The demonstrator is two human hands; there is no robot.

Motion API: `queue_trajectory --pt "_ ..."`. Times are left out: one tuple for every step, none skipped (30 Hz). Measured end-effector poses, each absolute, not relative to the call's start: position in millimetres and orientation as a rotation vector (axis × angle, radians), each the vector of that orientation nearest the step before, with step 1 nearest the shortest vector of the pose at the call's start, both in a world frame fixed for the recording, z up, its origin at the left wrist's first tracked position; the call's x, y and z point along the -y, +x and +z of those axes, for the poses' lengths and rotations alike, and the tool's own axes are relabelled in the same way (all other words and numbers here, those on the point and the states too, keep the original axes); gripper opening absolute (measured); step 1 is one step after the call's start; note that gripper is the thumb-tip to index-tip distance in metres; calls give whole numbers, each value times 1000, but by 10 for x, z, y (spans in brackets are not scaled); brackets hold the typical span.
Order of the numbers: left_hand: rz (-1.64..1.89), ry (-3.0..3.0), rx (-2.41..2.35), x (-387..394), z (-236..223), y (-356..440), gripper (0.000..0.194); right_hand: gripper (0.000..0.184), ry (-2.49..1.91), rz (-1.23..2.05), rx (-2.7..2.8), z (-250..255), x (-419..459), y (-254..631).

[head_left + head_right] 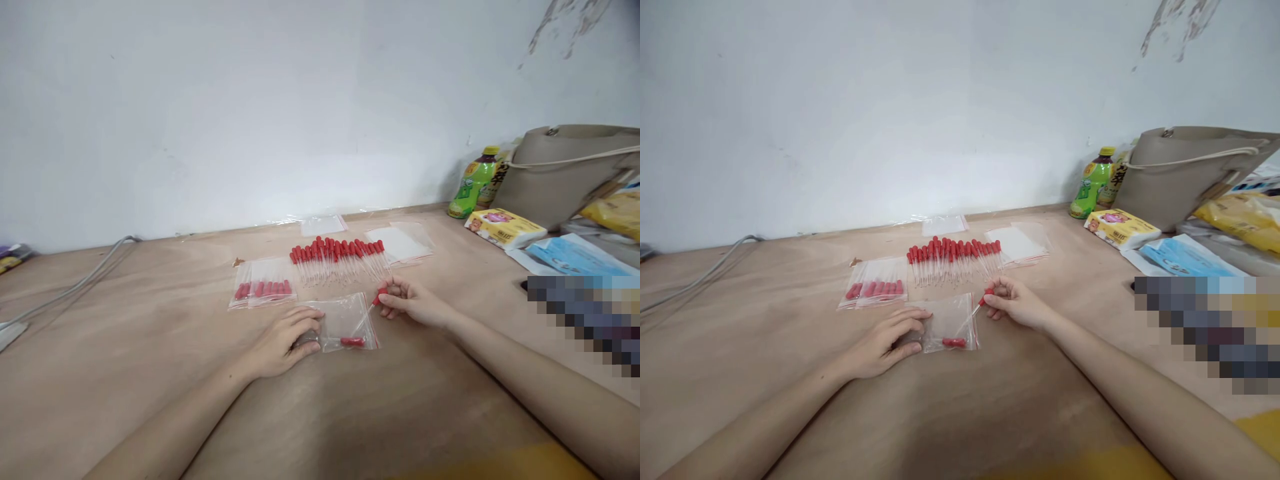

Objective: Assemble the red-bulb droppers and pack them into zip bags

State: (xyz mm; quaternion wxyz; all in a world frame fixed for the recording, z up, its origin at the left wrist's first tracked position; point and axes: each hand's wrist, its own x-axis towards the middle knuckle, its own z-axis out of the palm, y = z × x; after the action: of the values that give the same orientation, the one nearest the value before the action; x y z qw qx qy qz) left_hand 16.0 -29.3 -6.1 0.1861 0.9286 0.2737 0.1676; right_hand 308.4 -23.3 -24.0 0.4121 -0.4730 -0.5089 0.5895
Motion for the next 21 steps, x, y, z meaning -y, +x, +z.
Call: queue_trajectory --pt "473 2611 -776 296 -54 163 18 40 -1206 1466 1281 -239 214 3114" --pt "472 2605 -779 300 -47 166 21 39 -1216 1441 1263 -240 199 3134" --pt "470 2600 -781 303 -41 169 24 39 -1222 1410 1240 -241 190 3143" --pt "467 2597 -787 306 -36 171 28 39 -1222 1388 1232 -242 189 3143" --pt "465 2595 -799 308 -32 172 32 39 -1218 1381 1256 -241 195 3136" --pt "465 2593 -816 309 -31 172 36 39 -1209 1382 1311 -239 209 3123" --pt "469 2593 -834 310 -32 172 40 39 -1200 1381 1388 -236 226 3107" --pt "475 2594 -848 310 -34 170 42 38 -1194 1369 1476 -235 246 3089" --pt "480 2595 -858 310 -38 168 44 36 -1198 1340 1564 -235 265 3071" --pt "484 2596 -863 310 -42 166 44 34 -1210 1291 1644 -237 282 3054" --pt "484 2598 -864 310 -46 164 44 32 -1229 1225 1712 -240 294 3039" --pt "480 2600 -866 310 -49 163 44 30 -1249 1149 1772 -244 301 3025" --pt "476 2602 -868 310 -51 163 44 27 -1266 1072 1831 -246 304 3014" --pt "476 2605 -869 311 -51 163 44 24 -1281 997 1883 -246 302 3003" --pt "479 2607 -868 311 -51 163 44 22 -1296 936 1929 -242 297 2994" --pt "483 2608 -865 312 -50 164 45 20 -1314 890 1958 -237 291 2986" --pt "485 2608 -865 313 -49 164 45 18 -1328 868 1966 -229 286 2977" --pt "485 2607 -865 313 -48 165 45 17 -1332 875 1951 -222 282 2967" --pt "483 2606 -868 313 -48 166 45 17 -1320 912 1920 -217 283 2955" --pt "483 2605 -872 313 -49 166 45 18 -1293 971 1883 -215 287 2941" --pt "485 2605 -874 312 -50 166 45 19 -1256 1038 1848 -217 295 2925"
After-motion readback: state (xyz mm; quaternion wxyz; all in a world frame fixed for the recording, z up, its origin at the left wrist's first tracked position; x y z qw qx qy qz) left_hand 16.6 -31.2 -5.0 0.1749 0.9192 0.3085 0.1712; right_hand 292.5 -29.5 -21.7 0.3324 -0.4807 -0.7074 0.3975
